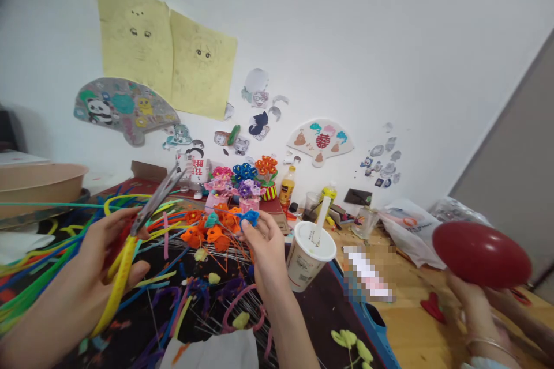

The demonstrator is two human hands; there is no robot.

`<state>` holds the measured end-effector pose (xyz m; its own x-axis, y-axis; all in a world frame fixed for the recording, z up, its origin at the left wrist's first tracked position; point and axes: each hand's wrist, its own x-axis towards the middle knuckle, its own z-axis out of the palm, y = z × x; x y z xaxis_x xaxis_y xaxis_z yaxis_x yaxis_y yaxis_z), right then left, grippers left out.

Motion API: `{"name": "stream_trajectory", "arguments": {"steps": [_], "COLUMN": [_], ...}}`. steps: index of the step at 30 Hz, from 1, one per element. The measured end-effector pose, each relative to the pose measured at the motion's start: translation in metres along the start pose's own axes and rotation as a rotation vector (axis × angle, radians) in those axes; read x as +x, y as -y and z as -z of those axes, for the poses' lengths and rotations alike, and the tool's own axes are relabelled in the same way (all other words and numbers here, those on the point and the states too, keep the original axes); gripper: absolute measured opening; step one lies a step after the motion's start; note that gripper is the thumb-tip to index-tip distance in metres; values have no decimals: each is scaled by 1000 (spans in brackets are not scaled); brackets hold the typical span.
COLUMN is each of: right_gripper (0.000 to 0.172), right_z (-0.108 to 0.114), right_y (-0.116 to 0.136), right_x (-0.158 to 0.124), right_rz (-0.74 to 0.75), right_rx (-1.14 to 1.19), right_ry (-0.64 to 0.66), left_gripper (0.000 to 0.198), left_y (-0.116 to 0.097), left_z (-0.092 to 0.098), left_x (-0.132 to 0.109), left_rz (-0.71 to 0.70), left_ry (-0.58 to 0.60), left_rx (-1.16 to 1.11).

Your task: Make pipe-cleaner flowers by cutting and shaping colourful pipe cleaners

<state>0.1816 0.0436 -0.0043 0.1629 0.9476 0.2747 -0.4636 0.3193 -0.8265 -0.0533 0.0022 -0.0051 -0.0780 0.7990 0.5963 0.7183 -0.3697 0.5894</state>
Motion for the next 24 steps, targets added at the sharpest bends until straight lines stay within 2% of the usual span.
{"name": "stream_trajectory", "arguments": {"steps": [9,16,24], "right_gripper": [32,29,33], "right_z": [-4,2,4], "right_y": [3,12,14], "right_x": [-4,-3,-4], "right_rz": [-48,-76,-199], "right_rx": [-22,68,158], "right_ry": [79,131,149], "left_gripper": [48,47,46], "left_y": [11,19,31], "left_z": [-8,-9,-3], "left_x": [-9,-8,-3], "left_rz": [-205,-273,-316], "left_ry": [122,136,205], "left_rx": [262,232,172]}}
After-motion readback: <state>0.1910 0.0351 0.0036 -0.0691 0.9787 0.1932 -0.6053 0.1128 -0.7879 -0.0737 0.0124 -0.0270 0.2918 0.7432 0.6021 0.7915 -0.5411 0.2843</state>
